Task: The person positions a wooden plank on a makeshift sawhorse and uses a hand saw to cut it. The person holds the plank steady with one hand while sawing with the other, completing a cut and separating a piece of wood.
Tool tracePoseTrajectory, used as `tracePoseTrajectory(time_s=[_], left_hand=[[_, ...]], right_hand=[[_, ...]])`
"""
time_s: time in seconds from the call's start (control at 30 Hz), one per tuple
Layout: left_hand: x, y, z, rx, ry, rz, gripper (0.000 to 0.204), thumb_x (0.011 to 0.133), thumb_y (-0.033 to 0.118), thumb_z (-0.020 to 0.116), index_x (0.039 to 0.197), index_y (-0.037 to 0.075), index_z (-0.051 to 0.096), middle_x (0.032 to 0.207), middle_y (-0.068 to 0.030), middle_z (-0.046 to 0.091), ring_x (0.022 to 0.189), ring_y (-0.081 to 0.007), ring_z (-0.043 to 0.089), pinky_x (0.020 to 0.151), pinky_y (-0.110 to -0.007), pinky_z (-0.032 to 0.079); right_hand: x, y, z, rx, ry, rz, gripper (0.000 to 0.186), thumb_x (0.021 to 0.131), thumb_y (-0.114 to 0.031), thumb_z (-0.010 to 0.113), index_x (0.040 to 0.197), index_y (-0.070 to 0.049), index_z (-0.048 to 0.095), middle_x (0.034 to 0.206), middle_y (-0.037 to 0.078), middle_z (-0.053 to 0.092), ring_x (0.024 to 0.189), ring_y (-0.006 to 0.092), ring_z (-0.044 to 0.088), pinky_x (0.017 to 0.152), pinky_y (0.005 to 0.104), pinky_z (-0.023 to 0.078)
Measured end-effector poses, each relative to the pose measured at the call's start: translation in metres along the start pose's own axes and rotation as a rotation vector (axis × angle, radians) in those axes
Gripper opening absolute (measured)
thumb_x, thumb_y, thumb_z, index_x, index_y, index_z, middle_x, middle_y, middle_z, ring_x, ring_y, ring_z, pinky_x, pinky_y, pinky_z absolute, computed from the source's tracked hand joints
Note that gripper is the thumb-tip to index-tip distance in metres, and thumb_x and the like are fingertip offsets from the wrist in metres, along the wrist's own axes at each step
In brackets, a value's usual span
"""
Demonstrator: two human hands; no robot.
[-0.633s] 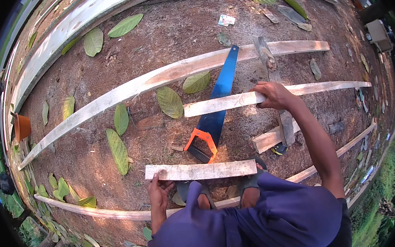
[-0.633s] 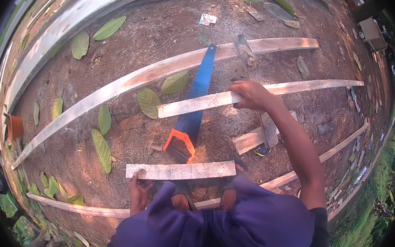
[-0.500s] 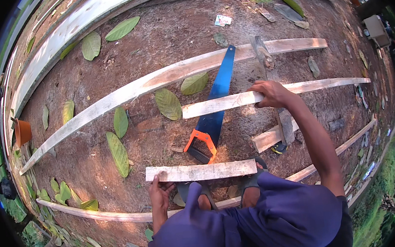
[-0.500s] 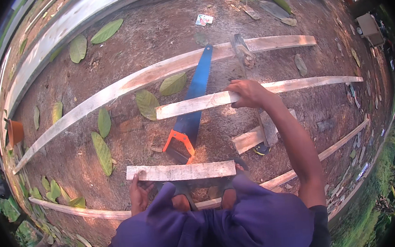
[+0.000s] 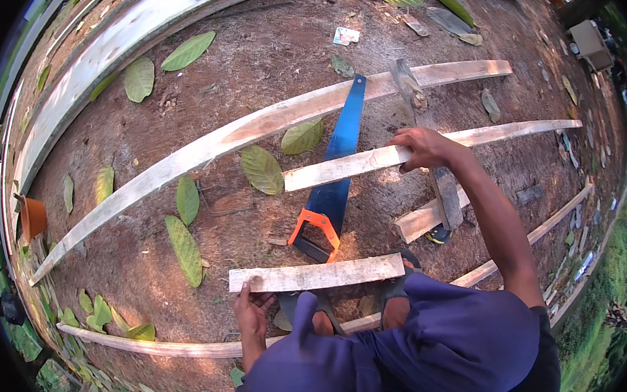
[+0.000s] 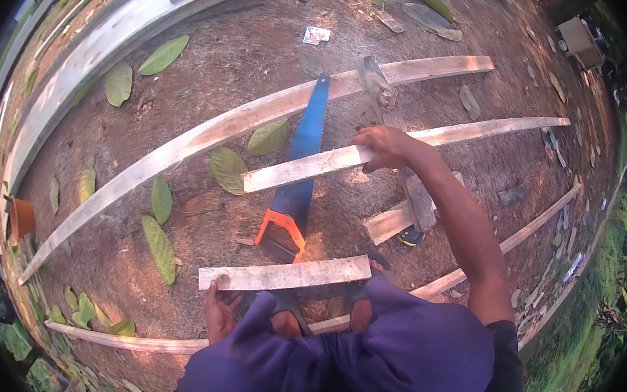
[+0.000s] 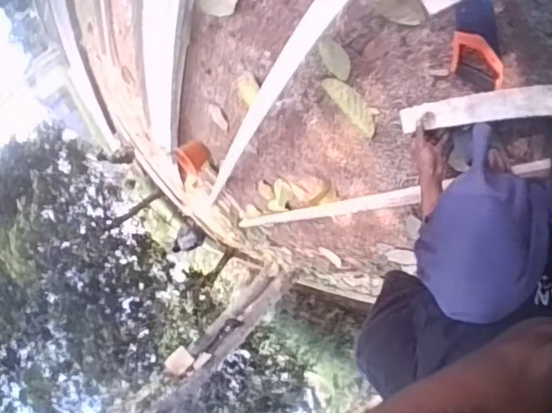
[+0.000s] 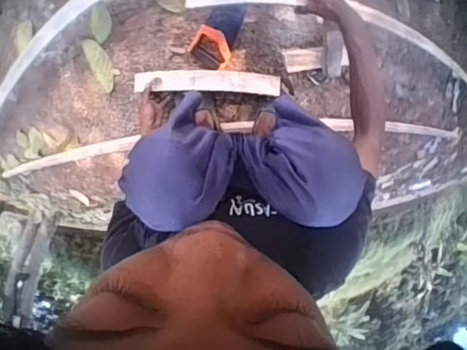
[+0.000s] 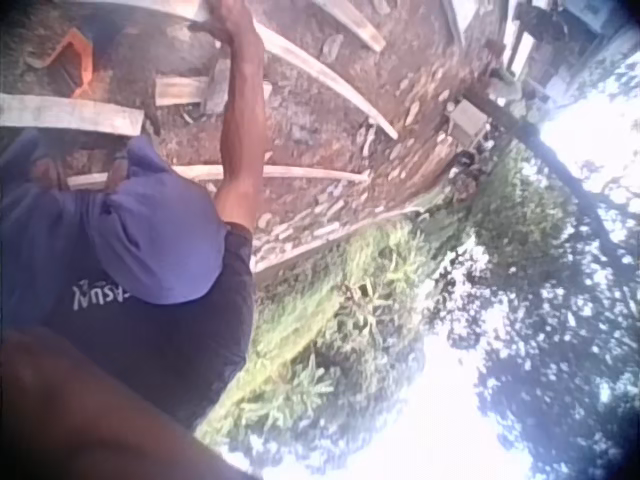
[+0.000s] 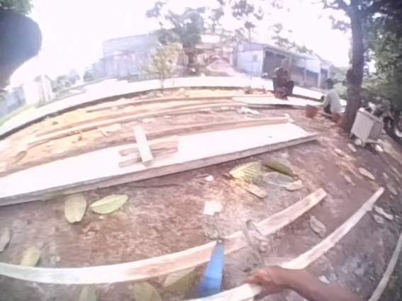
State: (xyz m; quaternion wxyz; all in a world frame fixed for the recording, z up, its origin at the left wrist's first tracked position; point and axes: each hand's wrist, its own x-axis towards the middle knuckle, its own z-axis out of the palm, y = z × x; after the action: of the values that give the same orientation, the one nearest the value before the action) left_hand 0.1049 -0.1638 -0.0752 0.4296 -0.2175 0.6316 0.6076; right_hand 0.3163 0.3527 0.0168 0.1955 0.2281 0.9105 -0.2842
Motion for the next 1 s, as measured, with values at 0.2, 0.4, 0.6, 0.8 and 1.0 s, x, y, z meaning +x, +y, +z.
tracePoseTrajectory(time_s=[0.2, 0.4, 0.6, 0.8, 1.0], left_hand=[[0.002, -0.003, -0.002, -0.023, 0.0, 0.001, 0.04, 0.102, 0.038, 0.063, 0.121, 0.002, 0.063, 0.101, -0.0121, 0.071, 0.084, -0.0271, 0.073, 0.073, -0.042, 0.063], [0.001, -0.002, 0.0, -0.038, -0.007, -0.016, 0.039, 0.103, 0.037, 0.062, 0.122, 0.003, 0.063, 0.102, -0.0115, 0.07, 0.085, -0.0263, 0.072, 0.073, -0.042, 0.063], [-0.003, 0.0, 0.002, -0.083, 0.019, -0.03, 0.04, 0.102, 0.038, 0.063, 0.124, 0.004, 0.062, 0.104, -0.0111, 0.069, 0.09, -0.0267, 0.072, 0.077, -0.043, 0.062], [0.007, -0.006, -0.003, -0.077, -0.044, 0.029, 0.042, 0.101, 0.036, 0.064, 0.129, 0.004, 0.059, 0.114, -0.0138, 0.07, 0.1, -0.0295, 0.072, 0.081, -0.047, 0.063], [-0.009, 0.02, -0.004, -0.133, -0.113, 0.255, 0.045, 0.101, 0.032, 0.063, 0.134, 0.002, 0.054, 0.121, -0.0154, 0.068, 0.107, -0.0305, 0.071, 0.086, -0.049, 0.063]], right_hand=[[-0.006, -0.001, 0.006, 0.004, 0.043, 0.011, 0.065, 0.071, -0.021, 0.088, 0.132, -0.012, 0.068, 0.122, 0.011, 0.068, 0.103, 0.0322, 0.069, 0.093, 0.043, 0.056], [-0.014, -0.005, 0.018, -0.041, 0.163, -0.044, 0.056, 0.074, -0.018, 0.083, 0.128, -0.012, 0.067, 0.119, 0.01, 0.065, 0.103, 0.0313, 0.068, 0.092, 0.0452, 0.055], [-0.043, -0.027, 0.074, -0.279, 0.633, -0.12, 0.062, 0.072, -0.008, 0.081, 0.131, -0.015, 0.064, 0.128, 0.008, 0.063, 0.122, 0.0292, 0.061, 0.101, 0.0457, 0.047], [-0.058, -0.012, 0.131, -0.42, 0.836, -0.11, 0.054, 0.083, -0.006, 0.072, 0.136, -0.016, 0.062, 0.136, 0.01, 0.057, 0.132, 0.03, 0.054, 0.113, 0.0496, 0.043], [-0.092, -0.059, 0.149, -0.04, 0.83, 0.021, 0.049, 0.084, -0.016, 0.079, 0.13, -0.006, 0.065, 0.143, 0.018, 0.055, 0.135, 0.0372, 0.052, 0.111, 0.0505, 0.045]])
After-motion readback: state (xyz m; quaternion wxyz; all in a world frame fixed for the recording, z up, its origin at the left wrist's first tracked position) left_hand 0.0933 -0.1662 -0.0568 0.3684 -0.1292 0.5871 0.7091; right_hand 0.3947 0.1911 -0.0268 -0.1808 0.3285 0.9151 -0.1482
